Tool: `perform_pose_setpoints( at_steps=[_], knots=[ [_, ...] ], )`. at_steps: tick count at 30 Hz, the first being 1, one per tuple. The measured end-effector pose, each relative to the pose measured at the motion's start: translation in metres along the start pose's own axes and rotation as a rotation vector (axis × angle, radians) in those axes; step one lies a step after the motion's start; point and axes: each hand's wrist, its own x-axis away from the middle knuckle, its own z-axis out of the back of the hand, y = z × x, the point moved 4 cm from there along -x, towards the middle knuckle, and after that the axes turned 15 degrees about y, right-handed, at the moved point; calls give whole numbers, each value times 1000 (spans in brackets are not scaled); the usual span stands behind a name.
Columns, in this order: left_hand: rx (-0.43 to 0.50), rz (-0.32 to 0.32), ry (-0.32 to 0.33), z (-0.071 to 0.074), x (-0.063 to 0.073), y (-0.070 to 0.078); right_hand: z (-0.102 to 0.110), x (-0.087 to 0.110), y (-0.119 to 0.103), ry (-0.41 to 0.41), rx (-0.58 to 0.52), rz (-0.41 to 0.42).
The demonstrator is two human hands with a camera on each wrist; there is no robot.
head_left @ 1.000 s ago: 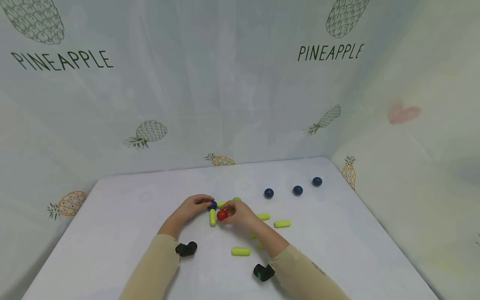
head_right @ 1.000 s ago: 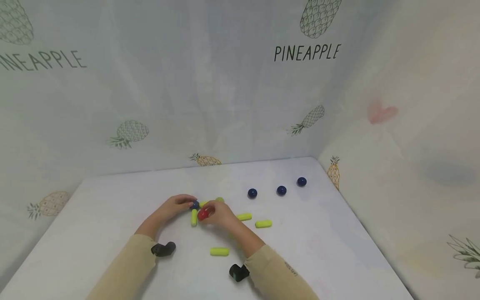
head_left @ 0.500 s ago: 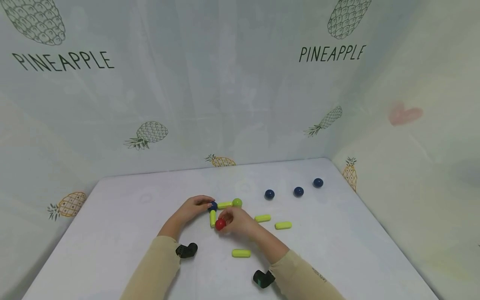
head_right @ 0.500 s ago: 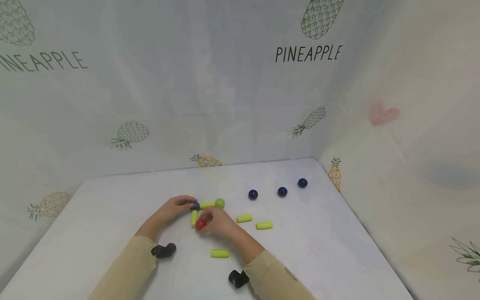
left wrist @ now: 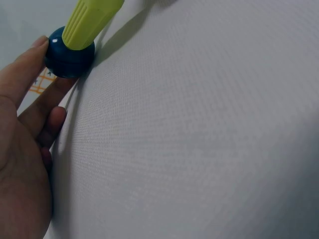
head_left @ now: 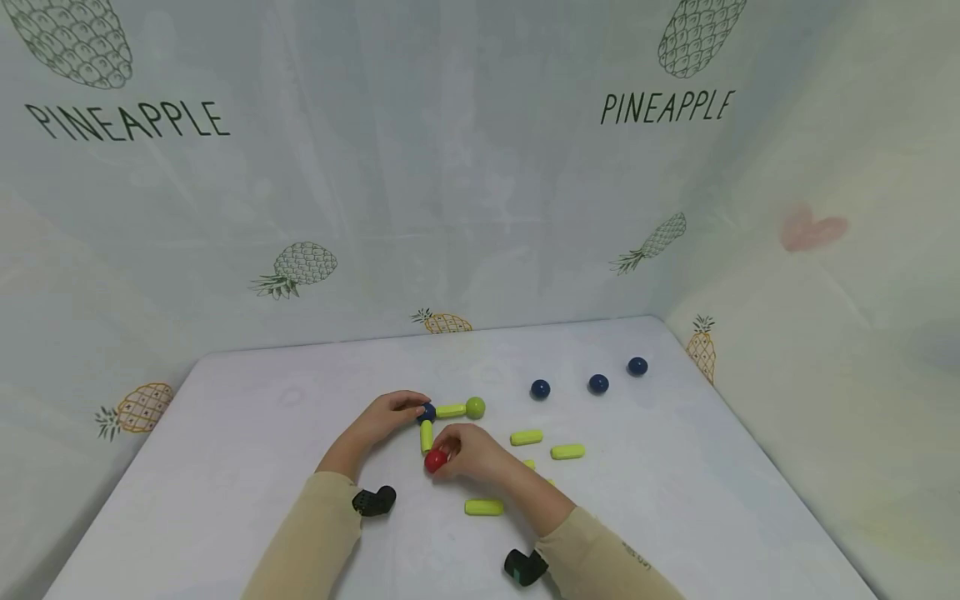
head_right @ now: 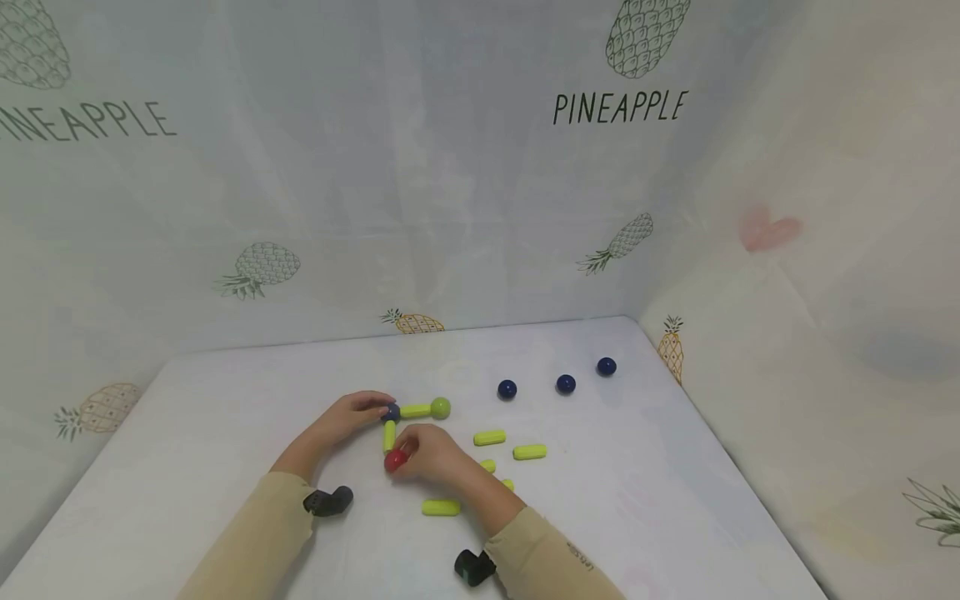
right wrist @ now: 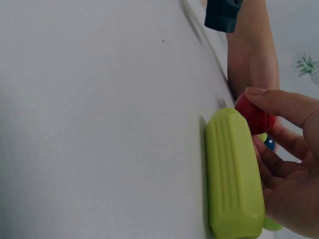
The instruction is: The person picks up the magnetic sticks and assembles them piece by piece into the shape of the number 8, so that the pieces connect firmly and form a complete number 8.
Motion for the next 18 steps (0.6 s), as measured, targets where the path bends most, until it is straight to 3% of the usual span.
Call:
perform_pose_setpoints(
  at_steps=[18],
  knots=[
    [32, -10, 6, 0, 2, 5, -5, -3, 3, 29, -30, -14]
  ],
)
